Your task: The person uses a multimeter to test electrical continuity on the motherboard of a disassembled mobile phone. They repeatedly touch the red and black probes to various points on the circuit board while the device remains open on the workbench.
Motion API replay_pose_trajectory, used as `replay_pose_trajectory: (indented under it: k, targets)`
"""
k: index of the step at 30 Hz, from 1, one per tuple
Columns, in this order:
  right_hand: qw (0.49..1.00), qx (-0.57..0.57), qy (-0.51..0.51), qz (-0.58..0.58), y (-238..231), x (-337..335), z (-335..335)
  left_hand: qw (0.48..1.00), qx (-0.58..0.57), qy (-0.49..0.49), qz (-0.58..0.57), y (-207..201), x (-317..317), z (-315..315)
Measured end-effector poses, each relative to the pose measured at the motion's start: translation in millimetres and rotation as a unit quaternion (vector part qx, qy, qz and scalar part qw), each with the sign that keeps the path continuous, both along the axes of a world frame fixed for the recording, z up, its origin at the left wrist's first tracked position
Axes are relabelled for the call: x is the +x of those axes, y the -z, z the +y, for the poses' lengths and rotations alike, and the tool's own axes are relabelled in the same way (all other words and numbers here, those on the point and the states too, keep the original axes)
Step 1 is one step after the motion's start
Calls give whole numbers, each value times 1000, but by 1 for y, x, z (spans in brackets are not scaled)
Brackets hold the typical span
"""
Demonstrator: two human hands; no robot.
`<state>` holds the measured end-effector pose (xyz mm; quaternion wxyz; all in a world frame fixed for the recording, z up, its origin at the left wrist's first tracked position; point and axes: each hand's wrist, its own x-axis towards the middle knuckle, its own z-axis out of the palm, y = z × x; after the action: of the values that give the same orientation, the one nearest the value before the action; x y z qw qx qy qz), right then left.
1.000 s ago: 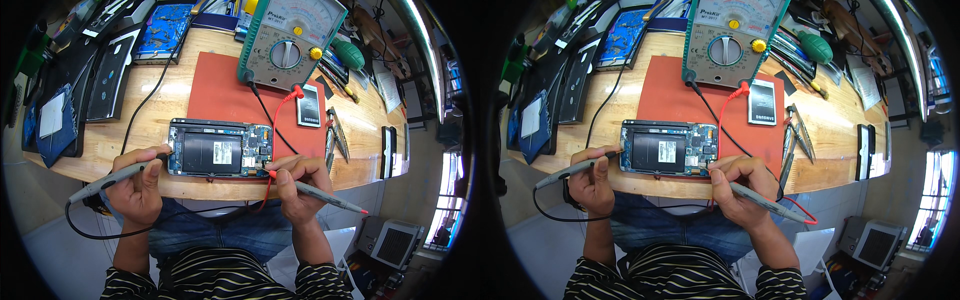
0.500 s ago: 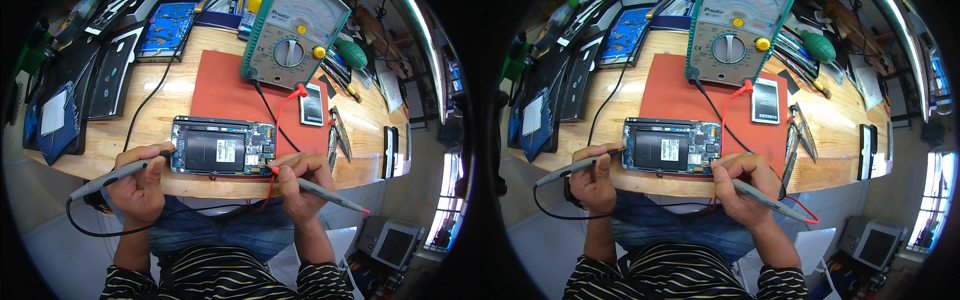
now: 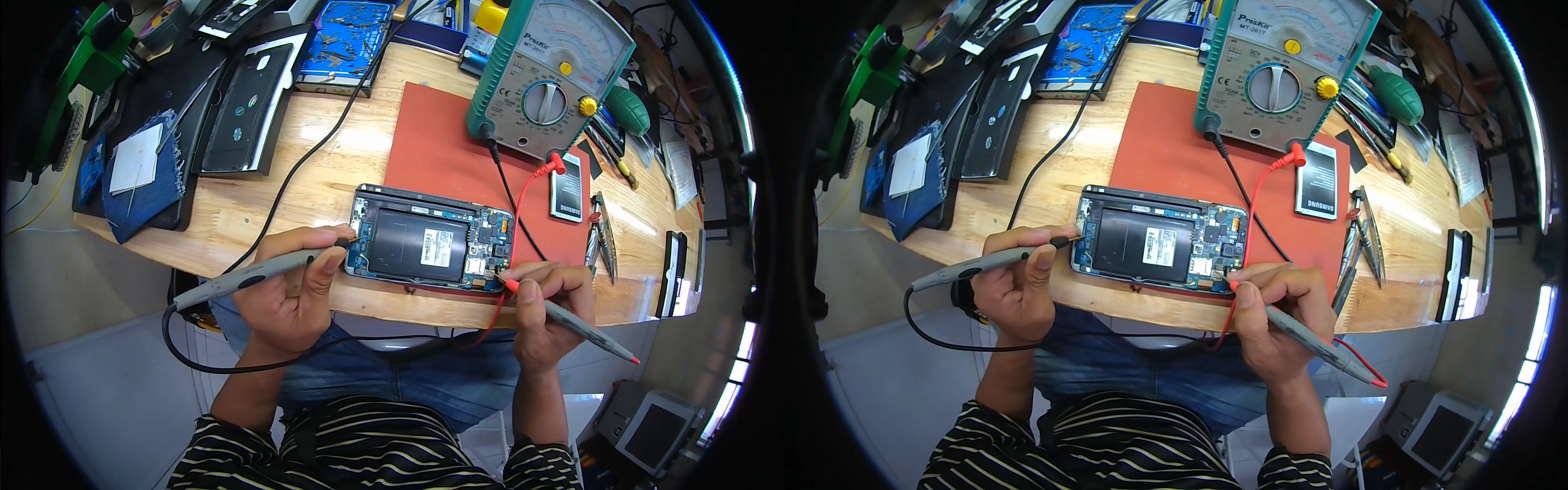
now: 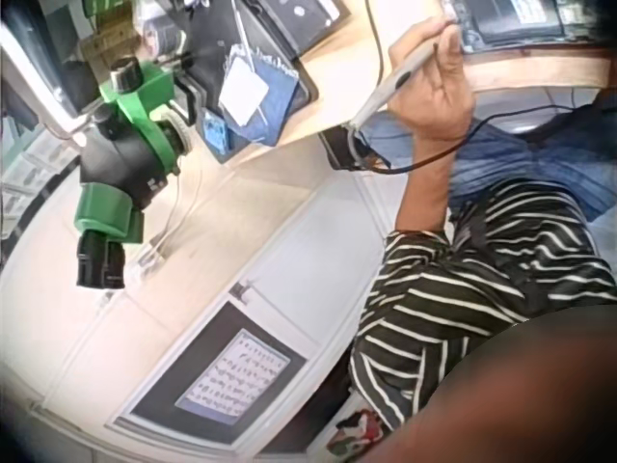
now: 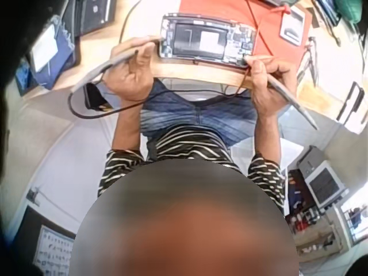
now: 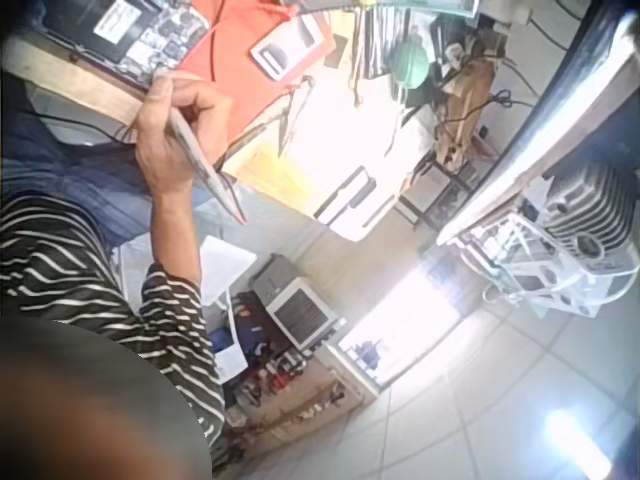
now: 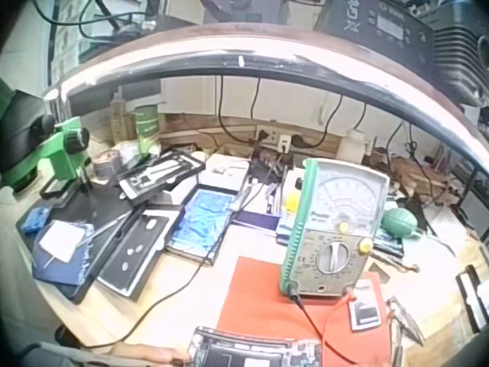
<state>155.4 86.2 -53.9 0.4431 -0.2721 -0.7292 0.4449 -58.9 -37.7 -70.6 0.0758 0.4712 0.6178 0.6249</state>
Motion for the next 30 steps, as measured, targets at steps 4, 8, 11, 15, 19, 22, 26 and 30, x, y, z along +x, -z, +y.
replay_pose_trajectory:
  k: [4,8,11,15,19,22,26,30]
  targets:
    - [1000,8,-1,-4,0,0,0,1000,4,4,-3,0,0,0]
    - [1000,0,-2,0,0,0,0,1000,8,5,0,1,0,1]
    - [1000,-3,1,4,0,0,0,1000,12,6,-8,1,0,1]
    - [1000,-4,3,5,0,0,0,999,-41,26,-2,-5,-1,-3]
    - [1000,7,2,5,0,0,0,999,-40,20,-11,-7,0,-2]
    - [1000,3,6,9,1,-1,0,999,-33,9,-20,-7,-1,-1]
    - [1000,0,7,5,0,-1,-1,999,-13,-21,-38,-6,-3,2]
    - [1000,-3,8,-3,-1,-1,-1,996,-4,-26,-80,-5,-3,7]
